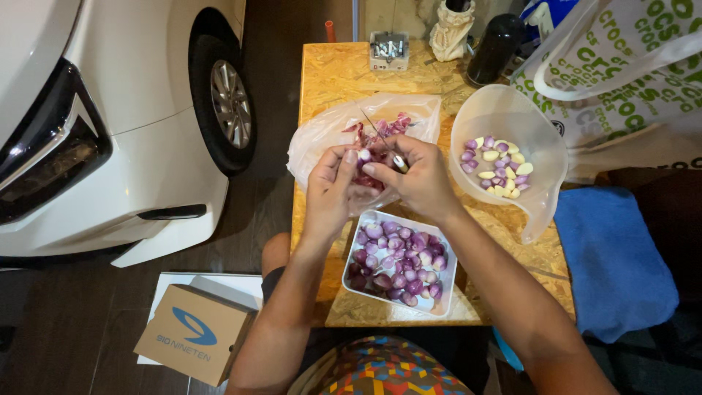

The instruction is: The person peels small red onions one by one using a small knife, removing the outer skin and placing the peeled onions into a white container. The person works at a table with a plastic bag of unpeeled onions and a bowl of garlic cloves nearby.

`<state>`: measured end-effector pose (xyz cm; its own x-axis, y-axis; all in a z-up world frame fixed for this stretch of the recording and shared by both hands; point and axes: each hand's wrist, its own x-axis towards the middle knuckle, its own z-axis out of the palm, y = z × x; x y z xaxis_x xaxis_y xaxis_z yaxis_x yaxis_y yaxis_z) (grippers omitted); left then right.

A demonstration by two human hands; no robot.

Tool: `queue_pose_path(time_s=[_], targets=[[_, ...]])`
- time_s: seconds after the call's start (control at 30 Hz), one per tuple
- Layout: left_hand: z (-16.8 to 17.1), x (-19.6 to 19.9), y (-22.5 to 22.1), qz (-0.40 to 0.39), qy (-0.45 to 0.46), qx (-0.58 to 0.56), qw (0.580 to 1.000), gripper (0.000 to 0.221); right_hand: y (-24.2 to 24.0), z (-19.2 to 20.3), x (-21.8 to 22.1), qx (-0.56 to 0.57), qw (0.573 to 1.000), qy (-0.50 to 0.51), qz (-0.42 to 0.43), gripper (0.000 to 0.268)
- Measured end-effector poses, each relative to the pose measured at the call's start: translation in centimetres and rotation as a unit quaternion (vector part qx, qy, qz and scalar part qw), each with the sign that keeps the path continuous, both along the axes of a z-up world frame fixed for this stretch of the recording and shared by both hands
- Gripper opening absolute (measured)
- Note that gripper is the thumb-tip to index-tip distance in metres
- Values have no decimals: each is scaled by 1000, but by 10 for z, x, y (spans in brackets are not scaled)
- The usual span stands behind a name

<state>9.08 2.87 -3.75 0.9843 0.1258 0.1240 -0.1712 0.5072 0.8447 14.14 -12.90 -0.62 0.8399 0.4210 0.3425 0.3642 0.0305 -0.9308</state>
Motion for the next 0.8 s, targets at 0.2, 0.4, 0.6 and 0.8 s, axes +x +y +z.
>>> queue_pose_path(time_s=[0.2,0.4,0.6,0.8], targets=[[-1,0,5,-30,23,-13,999,34,-7,2,4,-30,1000,7,4,18],[0,-2,6,-30,16,11,999,39,-11,-2,10,16,997,64,51,14],[-1,-1,14,-69,10,11,998,40,-21,-2,20,5,990,135,45,15],[6,-3,22,-61,5,-3,998,38,-21,4,26,-73,996,45,9,22]])
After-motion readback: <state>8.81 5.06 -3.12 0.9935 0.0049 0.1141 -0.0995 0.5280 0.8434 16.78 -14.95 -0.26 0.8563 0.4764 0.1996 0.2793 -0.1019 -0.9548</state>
